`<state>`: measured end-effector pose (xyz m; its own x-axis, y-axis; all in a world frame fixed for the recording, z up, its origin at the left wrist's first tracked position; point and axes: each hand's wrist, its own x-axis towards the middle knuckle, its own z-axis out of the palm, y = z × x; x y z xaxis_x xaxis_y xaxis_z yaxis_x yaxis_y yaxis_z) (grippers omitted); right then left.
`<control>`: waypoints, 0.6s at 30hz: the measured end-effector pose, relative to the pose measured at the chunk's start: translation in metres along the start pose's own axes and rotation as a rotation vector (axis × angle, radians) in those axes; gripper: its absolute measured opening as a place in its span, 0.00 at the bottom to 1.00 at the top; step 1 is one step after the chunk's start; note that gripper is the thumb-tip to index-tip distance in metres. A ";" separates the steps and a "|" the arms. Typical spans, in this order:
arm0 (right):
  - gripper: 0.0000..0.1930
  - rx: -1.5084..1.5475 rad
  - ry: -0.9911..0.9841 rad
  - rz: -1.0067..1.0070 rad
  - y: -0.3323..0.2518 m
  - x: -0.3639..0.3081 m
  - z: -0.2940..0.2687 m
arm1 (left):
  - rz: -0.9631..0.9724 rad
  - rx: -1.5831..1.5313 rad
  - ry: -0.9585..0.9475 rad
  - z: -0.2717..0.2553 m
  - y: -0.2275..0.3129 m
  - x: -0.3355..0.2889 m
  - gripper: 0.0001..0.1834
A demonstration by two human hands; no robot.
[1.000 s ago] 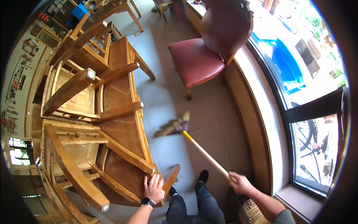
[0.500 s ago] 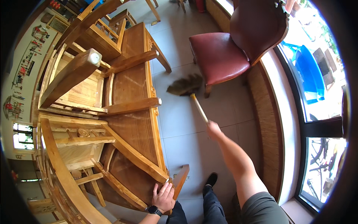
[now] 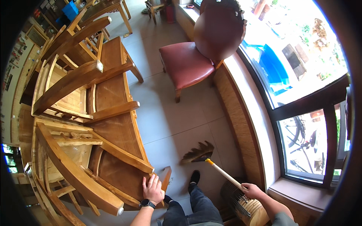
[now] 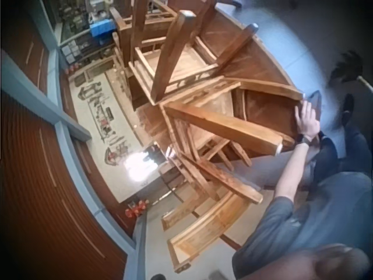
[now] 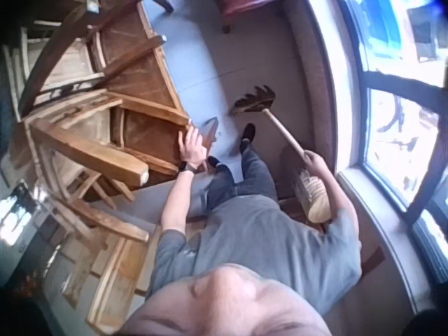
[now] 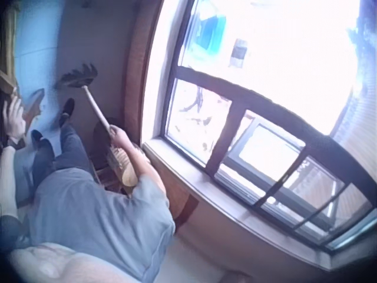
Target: The person lifts wooden chairs onto a large wooden table by hand and then uses a broom to sweep the tiled floor around and under the table.
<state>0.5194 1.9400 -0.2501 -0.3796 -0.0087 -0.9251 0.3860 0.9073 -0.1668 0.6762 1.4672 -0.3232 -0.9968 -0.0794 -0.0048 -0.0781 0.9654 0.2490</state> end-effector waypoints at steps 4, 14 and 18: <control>0.16 0.201 0.164 -0.071 -0.012 -0.022 -0.025 | 0.020 0.001 0.005 0.000 0.001 0.001 0.16; 0.19 0.248 0.333 -0.058 -0.066 0.200 0.005 | 0.056 -0.023 0.060 0.002 -0.005 -0.012 0.13; 0.13 0.029 0.549 -0.115 0.094 0.223 0.125 | 0.105 -0.068 0.074 0.005 -0.003 -0.011 0.13</control>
<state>0.5760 1.9705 -0.5148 -0.7995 0.1207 -0.5884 0.3366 0.9014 -0.2724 0.6872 1.4669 -0.3290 -0.9955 0.0008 0.0951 0.0303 0.9505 0.3092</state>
